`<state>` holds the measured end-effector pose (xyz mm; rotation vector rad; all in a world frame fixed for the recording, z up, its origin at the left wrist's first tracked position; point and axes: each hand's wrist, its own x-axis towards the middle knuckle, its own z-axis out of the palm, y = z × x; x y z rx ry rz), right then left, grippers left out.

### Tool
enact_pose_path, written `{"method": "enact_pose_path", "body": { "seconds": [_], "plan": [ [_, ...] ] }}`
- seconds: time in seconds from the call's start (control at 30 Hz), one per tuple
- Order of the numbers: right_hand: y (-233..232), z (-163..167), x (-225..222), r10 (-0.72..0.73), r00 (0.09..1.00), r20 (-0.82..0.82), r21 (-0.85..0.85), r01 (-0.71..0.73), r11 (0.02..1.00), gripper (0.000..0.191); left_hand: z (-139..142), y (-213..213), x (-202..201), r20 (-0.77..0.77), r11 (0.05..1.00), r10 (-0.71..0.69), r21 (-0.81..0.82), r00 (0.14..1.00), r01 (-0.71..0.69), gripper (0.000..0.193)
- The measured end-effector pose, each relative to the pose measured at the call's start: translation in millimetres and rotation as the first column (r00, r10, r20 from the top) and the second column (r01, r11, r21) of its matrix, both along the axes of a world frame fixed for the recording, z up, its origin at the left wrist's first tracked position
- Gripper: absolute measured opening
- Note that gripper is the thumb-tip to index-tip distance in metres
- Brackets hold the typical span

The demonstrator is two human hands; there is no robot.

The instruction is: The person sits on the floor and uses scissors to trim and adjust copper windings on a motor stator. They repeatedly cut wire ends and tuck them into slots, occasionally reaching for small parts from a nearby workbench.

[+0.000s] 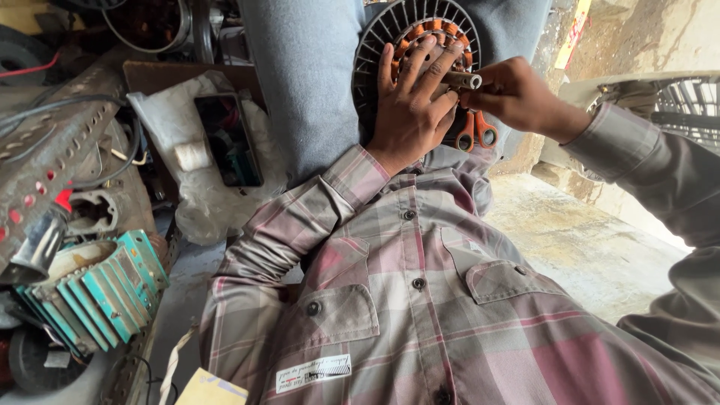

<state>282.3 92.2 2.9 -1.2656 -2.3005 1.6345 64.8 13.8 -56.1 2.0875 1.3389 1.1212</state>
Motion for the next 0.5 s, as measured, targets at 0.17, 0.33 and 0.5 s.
{"method": "enact_pose_path", "body": {
  "seconds": [0.17, 0.33, 0.5],
  "plan": [
    [-23.8, 19.1, -0.5, -0.336, 0.921, 0.196, -0.244, 0.377, 0.893, 0.014, 2.0, 0.1, -2.7, -0.011, 1.0, -0.01, 0.001, 1.0, 0.01, 0.017],
    [-20.3, 32.9, 1.5, 0.135, 0.959, 0.251, 0.524, -0.251, 0.814, 0.02, 5.1, -0.4, -3.0, 0.007, 1.0, -0.002, 0.017, 1.0, 0.002, 0.01],
    [-14.2, 26.5, 2.1, 0.311, 0.847, 0.43, 0.699, -0.531, 0.48, 0.015, 6.1, -0.7, -3.6, 0.024, 1.0, -0.011, 0.008, 1.0, 0.011, 0.012]
  ]
}}
